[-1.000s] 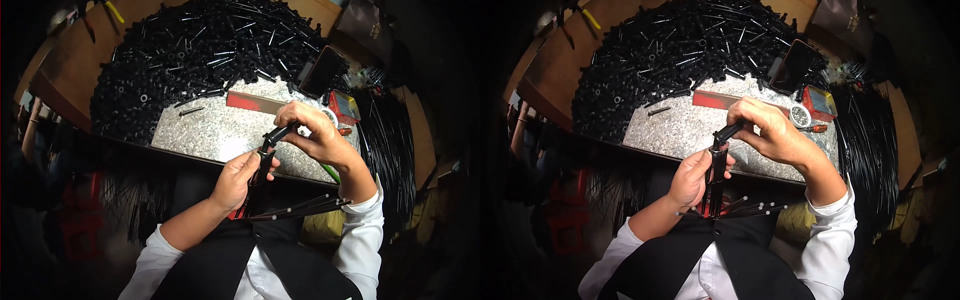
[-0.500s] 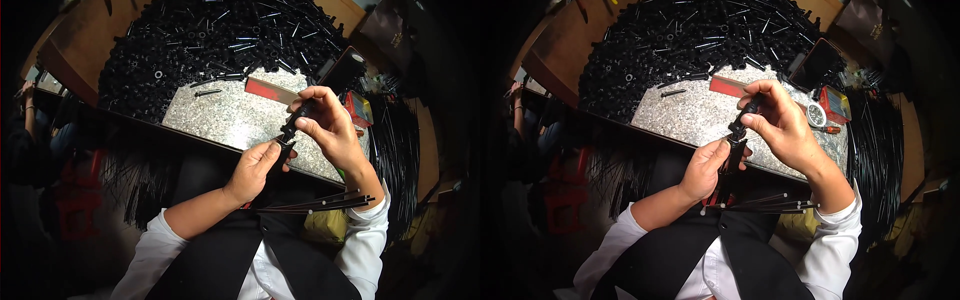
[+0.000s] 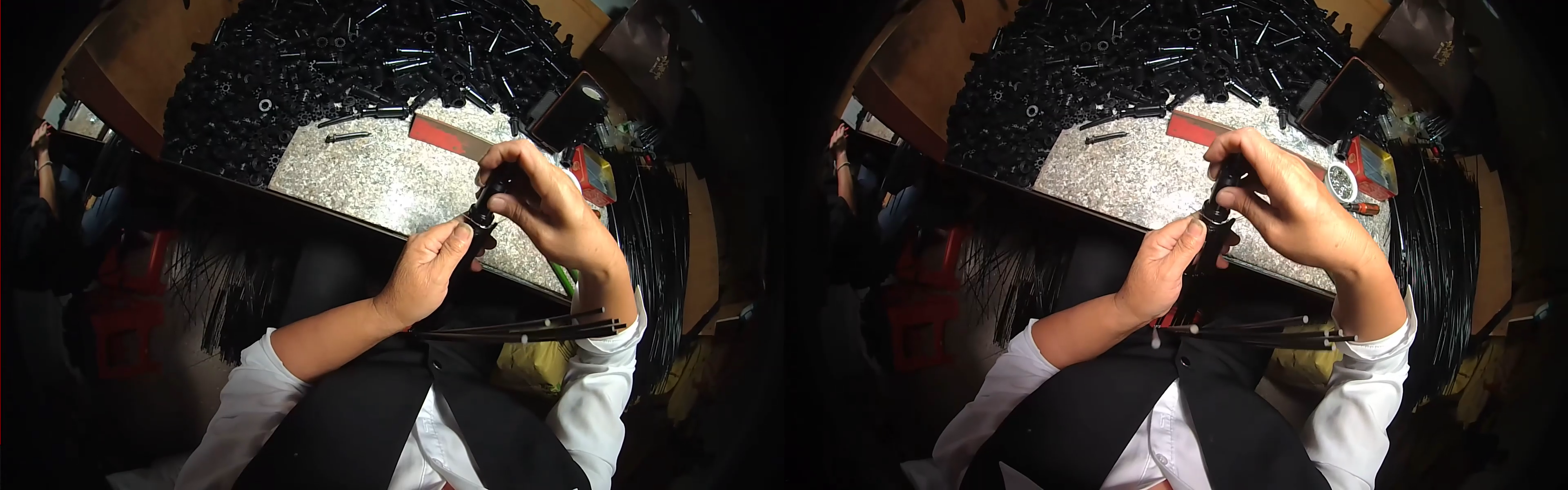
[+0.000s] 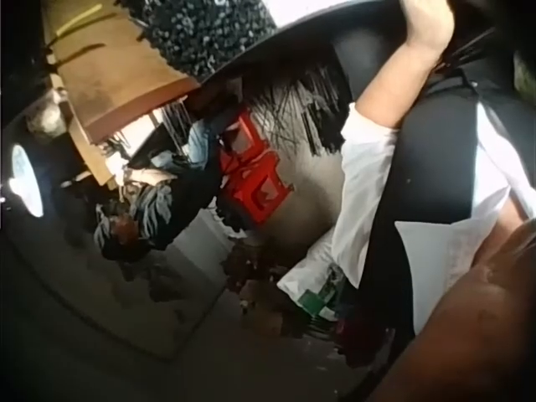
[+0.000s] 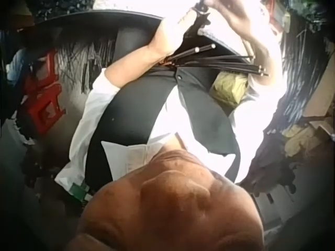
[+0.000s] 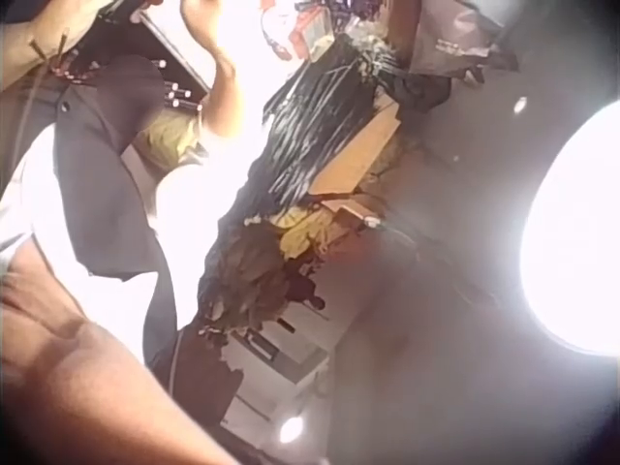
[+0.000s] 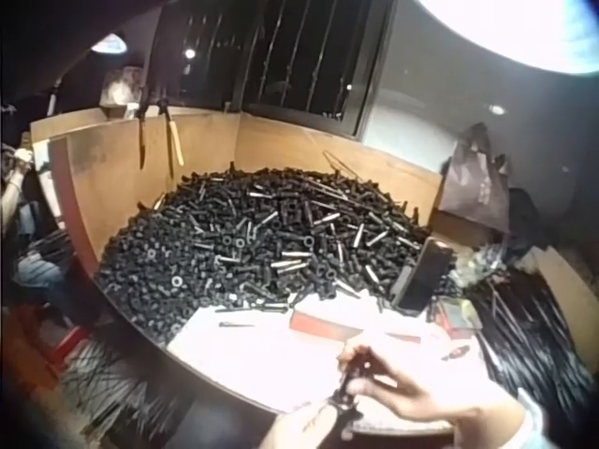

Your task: Assembling small black plastic components onto metal rods using pliers and a hammer at a factory workbench.

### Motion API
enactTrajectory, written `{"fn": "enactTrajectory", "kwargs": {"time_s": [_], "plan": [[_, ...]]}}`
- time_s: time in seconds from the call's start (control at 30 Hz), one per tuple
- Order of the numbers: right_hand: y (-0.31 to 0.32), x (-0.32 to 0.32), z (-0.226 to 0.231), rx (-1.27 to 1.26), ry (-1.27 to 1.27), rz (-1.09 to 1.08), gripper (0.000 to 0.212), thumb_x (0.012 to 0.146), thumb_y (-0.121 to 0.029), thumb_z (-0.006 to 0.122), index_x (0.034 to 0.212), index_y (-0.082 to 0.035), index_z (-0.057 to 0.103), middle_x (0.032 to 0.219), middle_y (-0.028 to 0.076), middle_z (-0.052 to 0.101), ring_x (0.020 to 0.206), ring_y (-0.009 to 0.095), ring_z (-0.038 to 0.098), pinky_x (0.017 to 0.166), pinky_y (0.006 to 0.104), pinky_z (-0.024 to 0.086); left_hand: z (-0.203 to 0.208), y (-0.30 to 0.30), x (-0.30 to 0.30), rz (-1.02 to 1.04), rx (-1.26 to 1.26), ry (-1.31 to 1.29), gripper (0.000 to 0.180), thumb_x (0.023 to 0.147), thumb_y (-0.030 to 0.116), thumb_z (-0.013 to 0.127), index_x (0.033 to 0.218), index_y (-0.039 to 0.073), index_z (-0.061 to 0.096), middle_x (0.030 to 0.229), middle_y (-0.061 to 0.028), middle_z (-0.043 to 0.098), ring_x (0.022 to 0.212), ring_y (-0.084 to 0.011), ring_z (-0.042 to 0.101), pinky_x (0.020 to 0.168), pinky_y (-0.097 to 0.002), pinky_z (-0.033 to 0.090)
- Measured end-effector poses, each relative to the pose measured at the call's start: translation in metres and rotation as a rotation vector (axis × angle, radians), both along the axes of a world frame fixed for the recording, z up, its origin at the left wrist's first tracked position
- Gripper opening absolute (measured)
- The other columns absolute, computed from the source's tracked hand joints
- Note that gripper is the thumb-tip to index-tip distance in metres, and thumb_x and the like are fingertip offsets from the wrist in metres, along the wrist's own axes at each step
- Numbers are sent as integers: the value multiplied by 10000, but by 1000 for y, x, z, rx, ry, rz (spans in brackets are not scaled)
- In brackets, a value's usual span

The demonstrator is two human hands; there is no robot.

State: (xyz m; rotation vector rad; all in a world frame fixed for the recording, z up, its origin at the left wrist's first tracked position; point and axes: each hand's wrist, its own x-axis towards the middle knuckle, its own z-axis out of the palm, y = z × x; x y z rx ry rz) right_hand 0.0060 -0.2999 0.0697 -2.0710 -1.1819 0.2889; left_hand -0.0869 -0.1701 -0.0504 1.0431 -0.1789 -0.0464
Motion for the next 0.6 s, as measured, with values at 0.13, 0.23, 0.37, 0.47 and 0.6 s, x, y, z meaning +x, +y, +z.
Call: {"fn": "enactTrajectory", "kwargs": {"time_s": [0.13,0.23,0.37,0.47,0.6], "plan": [[3,-5,-2,9,68,-39,294,836,7,639,1095,12,500,973,67,555,906,125,549,798,265,468,0,0,0,1,-48,8,386,1026,269,343,1089,-40,565,942,-48,606,824,-81,546,783,-236,458],[1,-3,-8,47,120,-36,308,839,1,641,1111,1,496,986,60,557,920,124,550,818,261,468,-3,1,1,-15,-69,13,383,1023,276,355,1101,-36,563,952,-49,611,825,-82,552,782,-233,463],[-3,-7,-22,202,445,-256,377,837,-11,647,1174,-16,479,1016,55,560,969,122,545,847,265,470,-4,-1,4,-18,-88,51,373,1017,283,376,1103,-27,565,959,-53,617,829,-81,559,774,-231,466],[-1,-12,-25,252,423,-303,453,820,-21,667,1225,-13,464,1045,62,562,1000,131,541,867,274,467,-7,0,5,-9,-94,64,370,1016,284,380,1105,-22,568,975,-61,622,838,-85,567,772,-235,470],[-5,-17,-31,228,291,-319,601,761,-42,727,1284,-11,434,1084,80,566,1029,169,540,914,303,451,-8,1,7,-4,-176,20,365,1017,274,376,1123,-20,564,993,-72,626,854,-105,584,777,-251,480]]}}
